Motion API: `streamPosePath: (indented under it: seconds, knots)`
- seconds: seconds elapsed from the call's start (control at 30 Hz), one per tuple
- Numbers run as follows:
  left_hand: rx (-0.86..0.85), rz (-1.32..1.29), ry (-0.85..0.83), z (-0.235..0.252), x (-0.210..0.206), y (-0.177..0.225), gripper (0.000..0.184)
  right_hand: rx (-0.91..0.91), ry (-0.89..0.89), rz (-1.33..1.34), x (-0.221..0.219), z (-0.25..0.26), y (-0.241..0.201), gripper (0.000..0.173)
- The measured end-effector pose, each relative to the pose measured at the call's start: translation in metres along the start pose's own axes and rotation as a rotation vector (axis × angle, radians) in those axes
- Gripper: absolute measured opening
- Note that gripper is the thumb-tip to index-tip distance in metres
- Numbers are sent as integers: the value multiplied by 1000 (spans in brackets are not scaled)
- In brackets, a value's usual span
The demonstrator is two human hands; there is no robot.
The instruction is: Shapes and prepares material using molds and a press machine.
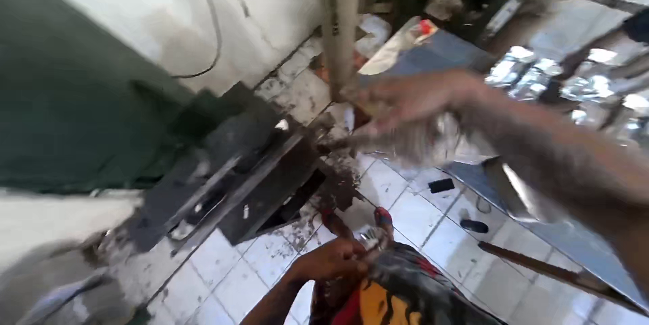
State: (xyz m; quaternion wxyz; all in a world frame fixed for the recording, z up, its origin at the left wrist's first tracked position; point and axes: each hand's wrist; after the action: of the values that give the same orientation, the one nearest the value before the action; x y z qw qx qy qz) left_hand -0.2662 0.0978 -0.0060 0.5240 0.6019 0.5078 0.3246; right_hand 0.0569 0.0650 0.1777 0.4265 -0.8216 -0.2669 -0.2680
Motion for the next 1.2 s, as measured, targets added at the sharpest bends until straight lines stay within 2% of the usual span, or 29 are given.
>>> streamPosePath:
  seconds: [0.1, 0.17, 0.27, 0.33, 0.37, 0.47, 0.57, 0.63, 0.73, 0.8, 0.87, 0.9, 0.97, 1.03, 1.07, 1.13, 1.2]
  knots:
    - [145, 302, 223, 69, 33, 41, 27, -21, -62, 11, -105, -50, 154, 90]
    - [225, 551, 237, 132, 66, 69, 33, -208, -87, 31, -180, -77, 229, 97]
    - [214, 885, 114, 241, 112, 89, 30, -554, -6, 62, -282, -95, 307, 101]
    - [224, 1043, 16, 308, 132, 105, 32, -650, 17, 79, -326, -96, 342, 99]
    - [226, 1107, -29, 337, 141, 110, 32, -652, 31, 84, -332, -93, 352, 97]
    - [208, 1222, -139, 396, 171, 106, 33, -650, 3, 122, -326, -87, 363, 97]
    - [270, 1235, -200, 421, 180, 93, 37, -664, 26, 143, -342, -86, 381, 96]
    - [286, 1209, -187, 425, 183, 85, 37, -653, 49, 165, -342, -85, 386, 94]
    - [176, 1112, -164, 423, 185, 71, 24, -641, 70, 207, -327, -90, 365, 90]
    - [147, 1044, -154, 424, 186, 72, 27, -655, 82, 254, -317, -94, 351, 85]
    - [126, 1009, -144, 420, 188, 71, 29, -667, 104, 426, -306, -99, 336, 69]
    - [120, 1001, -135, 420, 190, 71, 31, -642, 186, 523, -291, -105, 323, 57]
    - [96, 971, -109, 422, 197, 65, 47, -530, 515, 605, -242, -128, 288, 47]
    - [91, 923, -74, 421, 199, 53, 73, -501, 930, 321, -206, -145, 281, 46]
    - [128, 922, -82, 424, 199, 57, 81, -512, 1016, 131, -192, -151, 297, 50]
    - [171, 986, -115, 424, 197, 64, 86, -533, 956, -102, -183, -154, 338, 62]
    - [114, 1085, -59, 419, 184, 77, 82, -464, 889, -113, -192, -151, 362, 48]
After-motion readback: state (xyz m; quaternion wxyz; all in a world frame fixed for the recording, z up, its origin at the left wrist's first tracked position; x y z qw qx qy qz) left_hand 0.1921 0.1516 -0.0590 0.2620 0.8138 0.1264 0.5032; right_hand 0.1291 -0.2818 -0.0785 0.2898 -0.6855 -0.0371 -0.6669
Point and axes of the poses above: each hand's wrist, its own z-axis towards the middle knuckle, its own x-axis out of the back of the hand, y = z × x, and after that the axes turned 8 degrees about -x, right-handed
